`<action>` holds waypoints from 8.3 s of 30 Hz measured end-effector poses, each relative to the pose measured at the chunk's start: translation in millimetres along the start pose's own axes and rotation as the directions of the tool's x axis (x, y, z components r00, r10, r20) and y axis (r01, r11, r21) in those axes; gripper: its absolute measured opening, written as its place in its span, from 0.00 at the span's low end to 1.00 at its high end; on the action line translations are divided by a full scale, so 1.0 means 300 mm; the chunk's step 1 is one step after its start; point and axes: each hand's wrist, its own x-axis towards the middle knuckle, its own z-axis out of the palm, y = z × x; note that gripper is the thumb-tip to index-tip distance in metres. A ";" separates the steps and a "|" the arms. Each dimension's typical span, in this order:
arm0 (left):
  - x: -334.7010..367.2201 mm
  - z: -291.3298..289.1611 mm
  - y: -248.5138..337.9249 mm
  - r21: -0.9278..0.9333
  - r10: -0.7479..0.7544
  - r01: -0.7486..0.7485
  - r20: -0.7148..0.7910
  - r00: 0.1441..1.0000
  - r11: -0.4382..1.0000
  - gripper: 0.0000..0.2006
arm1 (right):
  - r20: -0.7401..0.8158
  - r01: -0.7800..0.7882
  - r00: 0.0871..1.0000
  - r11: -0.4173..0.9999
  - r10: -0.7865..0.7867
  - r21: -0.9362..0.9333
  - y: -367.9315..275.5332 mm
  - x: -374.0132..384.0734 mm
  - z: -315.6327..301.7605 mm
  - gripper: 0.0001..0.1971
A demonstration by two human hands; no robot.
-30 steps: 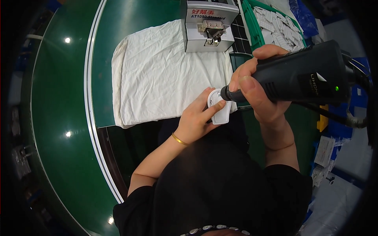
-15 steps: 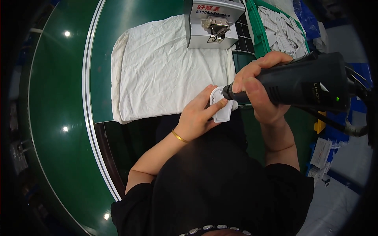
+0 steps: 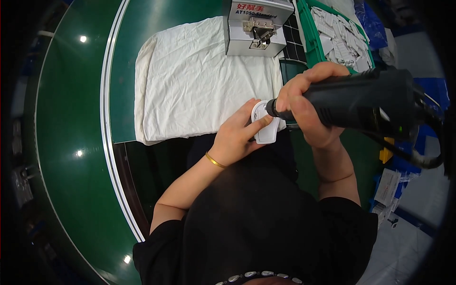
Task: Assembling small electronic components using an electric screwdriver at a workbench.
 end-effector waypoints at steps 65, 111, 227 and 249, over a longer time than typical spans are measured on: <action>0.802 -0.673 -1.009 -0.035 -0.581 0.814 -0.718 0.384 0.580 0.25 | -0.229 -0.034 0.812 0.435 0.537 0.900 0.459 -0.003 -0.245 0.21; -1.701 -0.914 0.833 -0.161 -0.170 0.478 -0.799 -0.577 -0.864 0.41 | 0.091 -0.186 0.962 0.370 0.259 0.910 0.433 0.024 -0.264 0.19; -0.044 0.006 -0.021 0.054 -0.009 0.010 -0.023 1.000 0.998 0.32 | -0.133 -0.072 0.988 0.997 0.074 0.017 -0.027 0.047 0.041 0.16; -0.044 -0.121 -0.013 -0.886 -0.366 0.338 0.214 0.906 0.318 0.46 | -0.469 -0.067 0.828 0.885 0.307 0.461 0.130 0.062 -0.223 0.15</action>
